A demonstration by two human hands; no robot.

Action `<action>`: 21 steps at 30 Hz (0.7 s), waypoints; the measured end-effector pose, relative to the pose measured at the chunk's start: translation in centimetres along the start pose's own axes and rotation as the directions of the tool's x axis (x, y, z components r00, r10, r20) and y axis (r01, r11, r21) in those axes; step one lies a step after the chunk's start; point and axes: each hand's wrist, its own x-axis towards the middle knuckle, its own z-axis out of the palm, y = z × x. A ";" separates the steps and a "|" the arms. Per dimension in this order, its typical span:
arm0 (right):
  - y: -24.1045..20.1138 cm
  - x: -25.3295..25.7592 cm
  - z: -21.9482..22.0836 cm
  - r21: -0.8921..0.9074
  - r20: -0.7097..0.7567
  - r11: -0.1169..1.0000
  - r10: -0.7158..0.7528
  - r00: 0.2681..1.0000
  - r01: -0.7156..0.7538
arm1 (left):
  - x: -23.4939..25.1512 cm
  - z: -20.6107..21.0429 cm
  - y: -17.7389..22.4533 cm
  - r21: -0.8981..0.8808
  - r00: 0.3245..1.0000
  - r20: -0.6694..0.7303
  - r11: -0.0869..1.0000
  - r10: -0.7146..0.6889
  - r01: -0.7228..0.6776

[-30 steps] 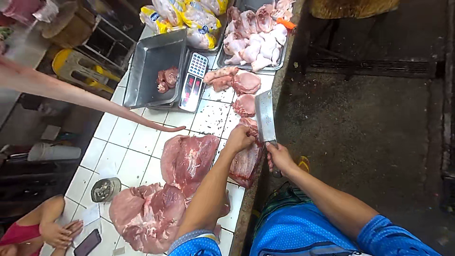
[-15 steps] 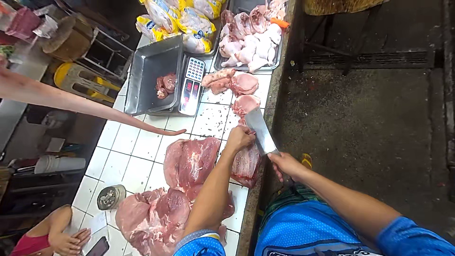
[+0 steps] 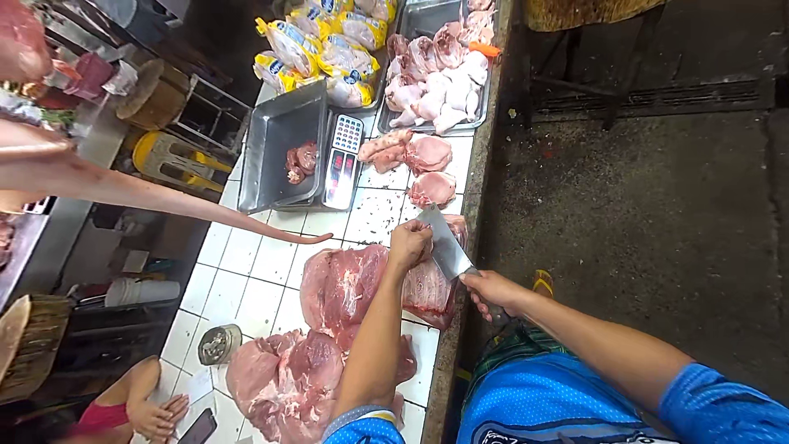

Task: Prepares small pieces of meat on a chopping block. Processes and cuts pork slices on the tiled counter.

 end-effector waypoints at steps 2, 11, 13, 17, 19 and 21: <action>1.6 -1.2 0.0 -0.048 0.022 0.999 0.024 0.999 -0.023 | 0.2 -1.1 -0.8 -0.120 0.998 -0.065 0.993 -0.021 0.013; -0.6 2.8 1.0 -0.056 0.086 0.998 0.030 0.996 -0.025 | -1.4 -2.8 -0.5 -0.351 0.981 -0.192 0.935 -0.012 -0.057; 0.6 2.4 1.0 -0.086 0.108 0.996 0.033 0.994 -0.024 | -1.4 -3.7 -1.0 -0.421 0.964 -0.261 0.904 -0.047 -0.070; 2.0 -0.2 -0.6 -0.161 0.151 0.984 0.100 0.984 -0.075 | -2.7 -5.6 -1.1 -0.521 0.933 -0.347 0.847 -0.099 -0.104; 0.4 0.7 0.1 -0.175 0.150 0.983 0.080 0.985 -0.053 | -3.2 -5.9 -0.7 -0.517 0.933 -0.347 0.849 -0.090 -0.110; -1.7 3.0 1.2 -0.199 0.168 0.980 0.059 0.984 -0.025 | -3.2 -6.1 -0.4 -0.524 0.925 -0.373 0.840 -0.075 -0.143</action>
